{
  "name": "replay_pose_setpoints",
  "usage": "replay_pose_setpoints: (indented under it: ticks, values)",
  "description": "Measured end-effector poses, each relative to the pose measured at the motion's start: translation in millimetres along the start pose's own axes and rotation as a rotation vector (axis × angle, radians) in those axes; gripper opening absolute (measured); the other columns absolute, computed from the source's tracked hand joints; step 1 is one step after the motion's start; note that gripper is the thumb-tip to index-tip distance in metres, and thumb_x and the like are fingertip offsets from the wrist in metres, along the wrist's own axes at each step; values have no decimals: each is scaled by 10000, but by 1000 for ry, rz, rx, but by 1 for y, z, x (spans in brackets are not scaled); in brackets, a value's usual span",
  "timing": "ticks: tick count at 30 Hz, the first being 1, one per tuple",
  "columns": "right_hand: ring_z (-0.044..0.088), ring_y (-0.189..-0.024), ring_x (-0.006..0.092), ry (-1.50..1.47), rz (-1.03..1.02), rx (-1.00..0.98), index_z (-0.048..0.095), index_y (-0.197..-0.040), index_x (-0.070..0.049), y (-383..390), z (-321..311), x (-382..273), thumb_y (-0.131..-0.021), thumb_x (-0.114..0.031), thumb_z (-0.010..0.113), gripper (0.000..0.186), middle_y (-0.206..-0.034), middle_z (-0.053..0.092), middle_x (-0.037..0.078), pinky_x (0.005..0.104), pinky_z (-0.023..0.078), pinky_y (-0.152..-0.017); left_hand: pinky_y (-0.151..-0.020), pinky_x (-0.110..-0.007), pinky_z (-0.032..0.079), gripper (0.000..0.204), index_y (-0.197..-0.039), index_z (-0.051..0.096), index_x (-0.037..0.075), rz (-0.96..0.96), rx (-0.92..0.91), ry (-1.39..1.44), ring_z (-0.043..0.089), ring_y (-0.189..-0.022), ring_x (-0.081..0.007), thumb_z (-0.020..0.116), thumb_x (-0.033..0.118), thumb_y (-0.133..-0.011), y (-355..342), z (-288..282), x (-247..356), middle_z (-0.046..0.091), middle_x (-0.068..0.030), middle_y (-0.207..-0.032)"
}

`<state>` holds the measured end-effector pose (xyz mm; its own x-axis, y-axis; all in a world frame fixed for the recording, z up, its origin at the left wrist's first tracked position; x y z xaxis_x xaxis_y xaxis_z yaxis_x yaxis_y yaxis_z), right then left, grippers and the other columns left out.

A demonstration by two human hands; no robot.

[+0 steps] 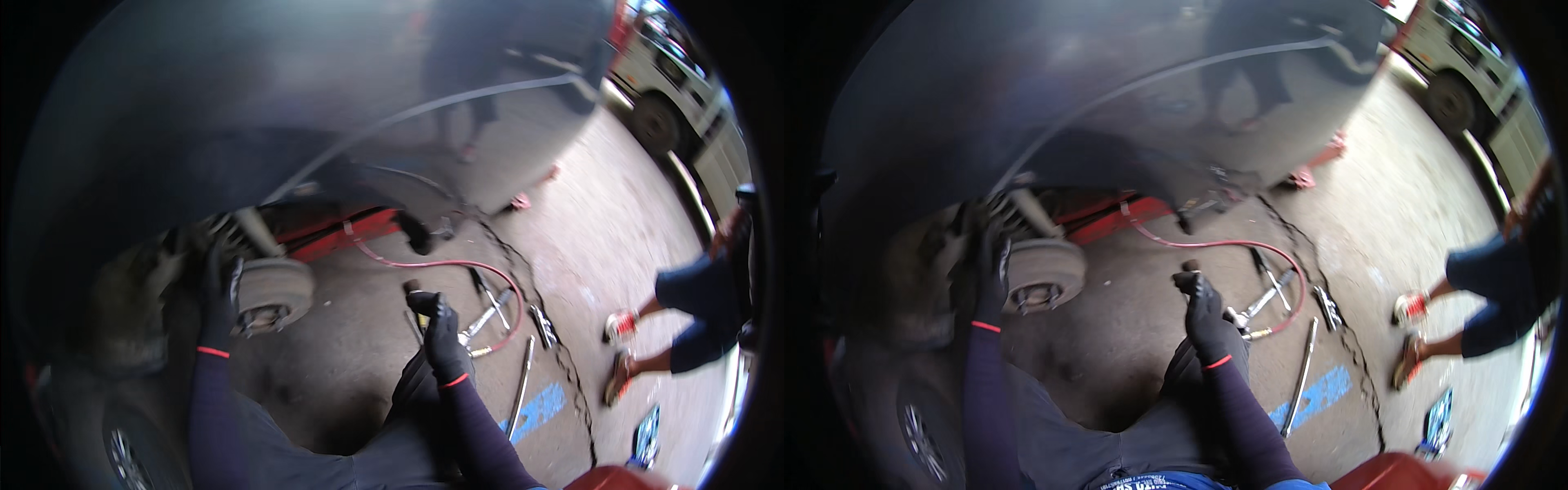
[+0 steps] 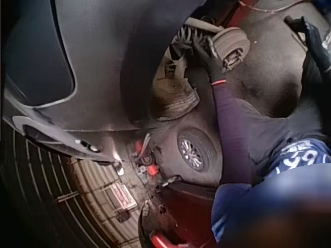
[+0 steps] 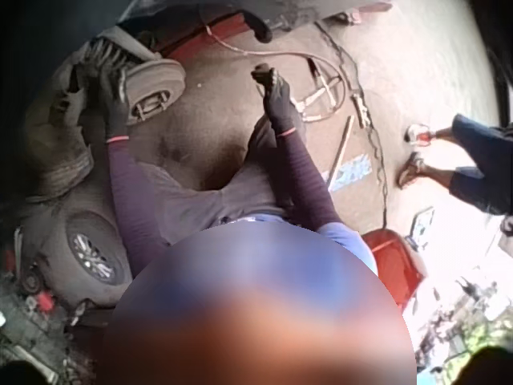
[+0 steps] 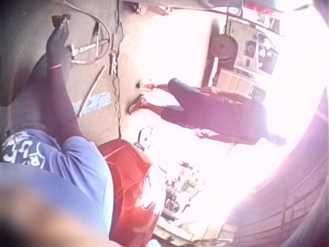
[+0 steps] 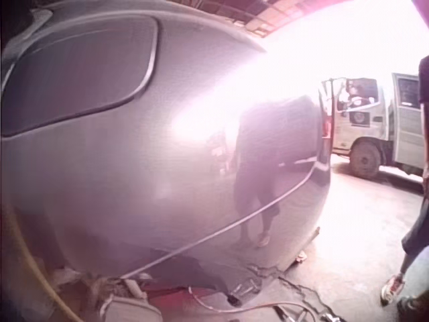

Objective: The person removes the brake rotor from the hub, then reinstalls it. They lift a tire and wheel assembly onto the hub, insert lug nuts by hand, and tighten them with a lug wrench.

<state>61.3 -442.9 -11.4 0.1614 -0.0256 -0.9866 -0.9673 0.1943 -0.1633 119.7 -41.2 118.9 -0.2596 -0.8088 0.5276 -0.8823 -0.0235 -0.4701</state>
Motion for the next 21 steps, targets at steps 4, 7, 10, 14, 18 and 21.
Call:
replay_pose_setpoints:
  ticks: [4, 7, 10, 14, 18, 21]
  values:
    - [584, -1157, 263, 73, -125, -315, 540, -1338, 4, 35, 138, -9, -982, -80, 571, 367, -1329, 581, 171, 394, 486, -963, -1144, -413, 379, 681, -1520, 352, 4, -155, 115, 205, 433, -1395, -280, 671, 270, -981, 64, -60, 20, 438, -182, -1521]
    - [563, -1237, 326, 191, -390, -529, 521, -1374, -7, 73, 208, -43, -888, -15, 676, 510, -1342, 584, 178, 411, 459, -1028, -1036, -423, 472, 615, -1436, 485, 8, -315, -142, 251, 589, -1205, -312, 711, 324, -959, 145, -80, 20, 583, -184, -1349]
    - [597, -1205, 364, 328, -687, -570, 602, -1277, 11, 73, 244, -94, -896, -47, 693, 396, -1254, 648, 179, 447, 433, -1071, -949, -473, 522, 590, -1323, 571, -7, -199, -290, 109, 659, -1067, -382, 683, 431, -943, 206, -98, 21, 679, -223, -1152]
    - [532, -1312, 343, 373, -915, -264, 551, -1366, 42, -8, 264, -146, -1018, -138, 589, 394, -1364, 600, 198, 435, 378, -1123, -983, -491, 503, 700, -1382, 505, -24, -480, -547, -126, 625, -1151, -395, 597, 527, -960, 281, -85, 17, 594, -242, -1332]
    - [467, -1377, 355, 668, -799, -492, 450, -1470, 24, -67, 325, -109, -1074, -252, 499, 485, -1480, 488, 213, 424, 371, -1138, -1044, -472, 472, 801, -1465, 417, -31, -589, -559, 337, 586, -1216, -410, 580, 566, -955, 312, -71, 10, 500, -264, -1444]
    - [475, -1358, 368, 825, -812, -513, 435, -1485, 15, -83, 326, -88, -1087, -304, 458, 510, -1479, 487, 222, 426, 404, -1110, -1043, -465, 467, 794, -1388, 509, -49, -710, -630, 317, 590, -1201, -413, 632, 576, -914, 327, -76, -27, 572, -289, -1336]
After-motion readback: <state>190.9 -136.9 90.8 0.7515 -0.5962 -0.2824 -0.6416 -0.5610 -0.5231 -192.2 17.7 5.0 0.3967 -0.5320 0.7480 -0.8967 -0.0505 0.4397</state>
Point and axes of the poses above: each hand's wrist, its own y-axis away from the middle knuckle, its own z-axis out of the palm, x = y × z, the point moved 8 cm from there along -y, towards the middle knuckle
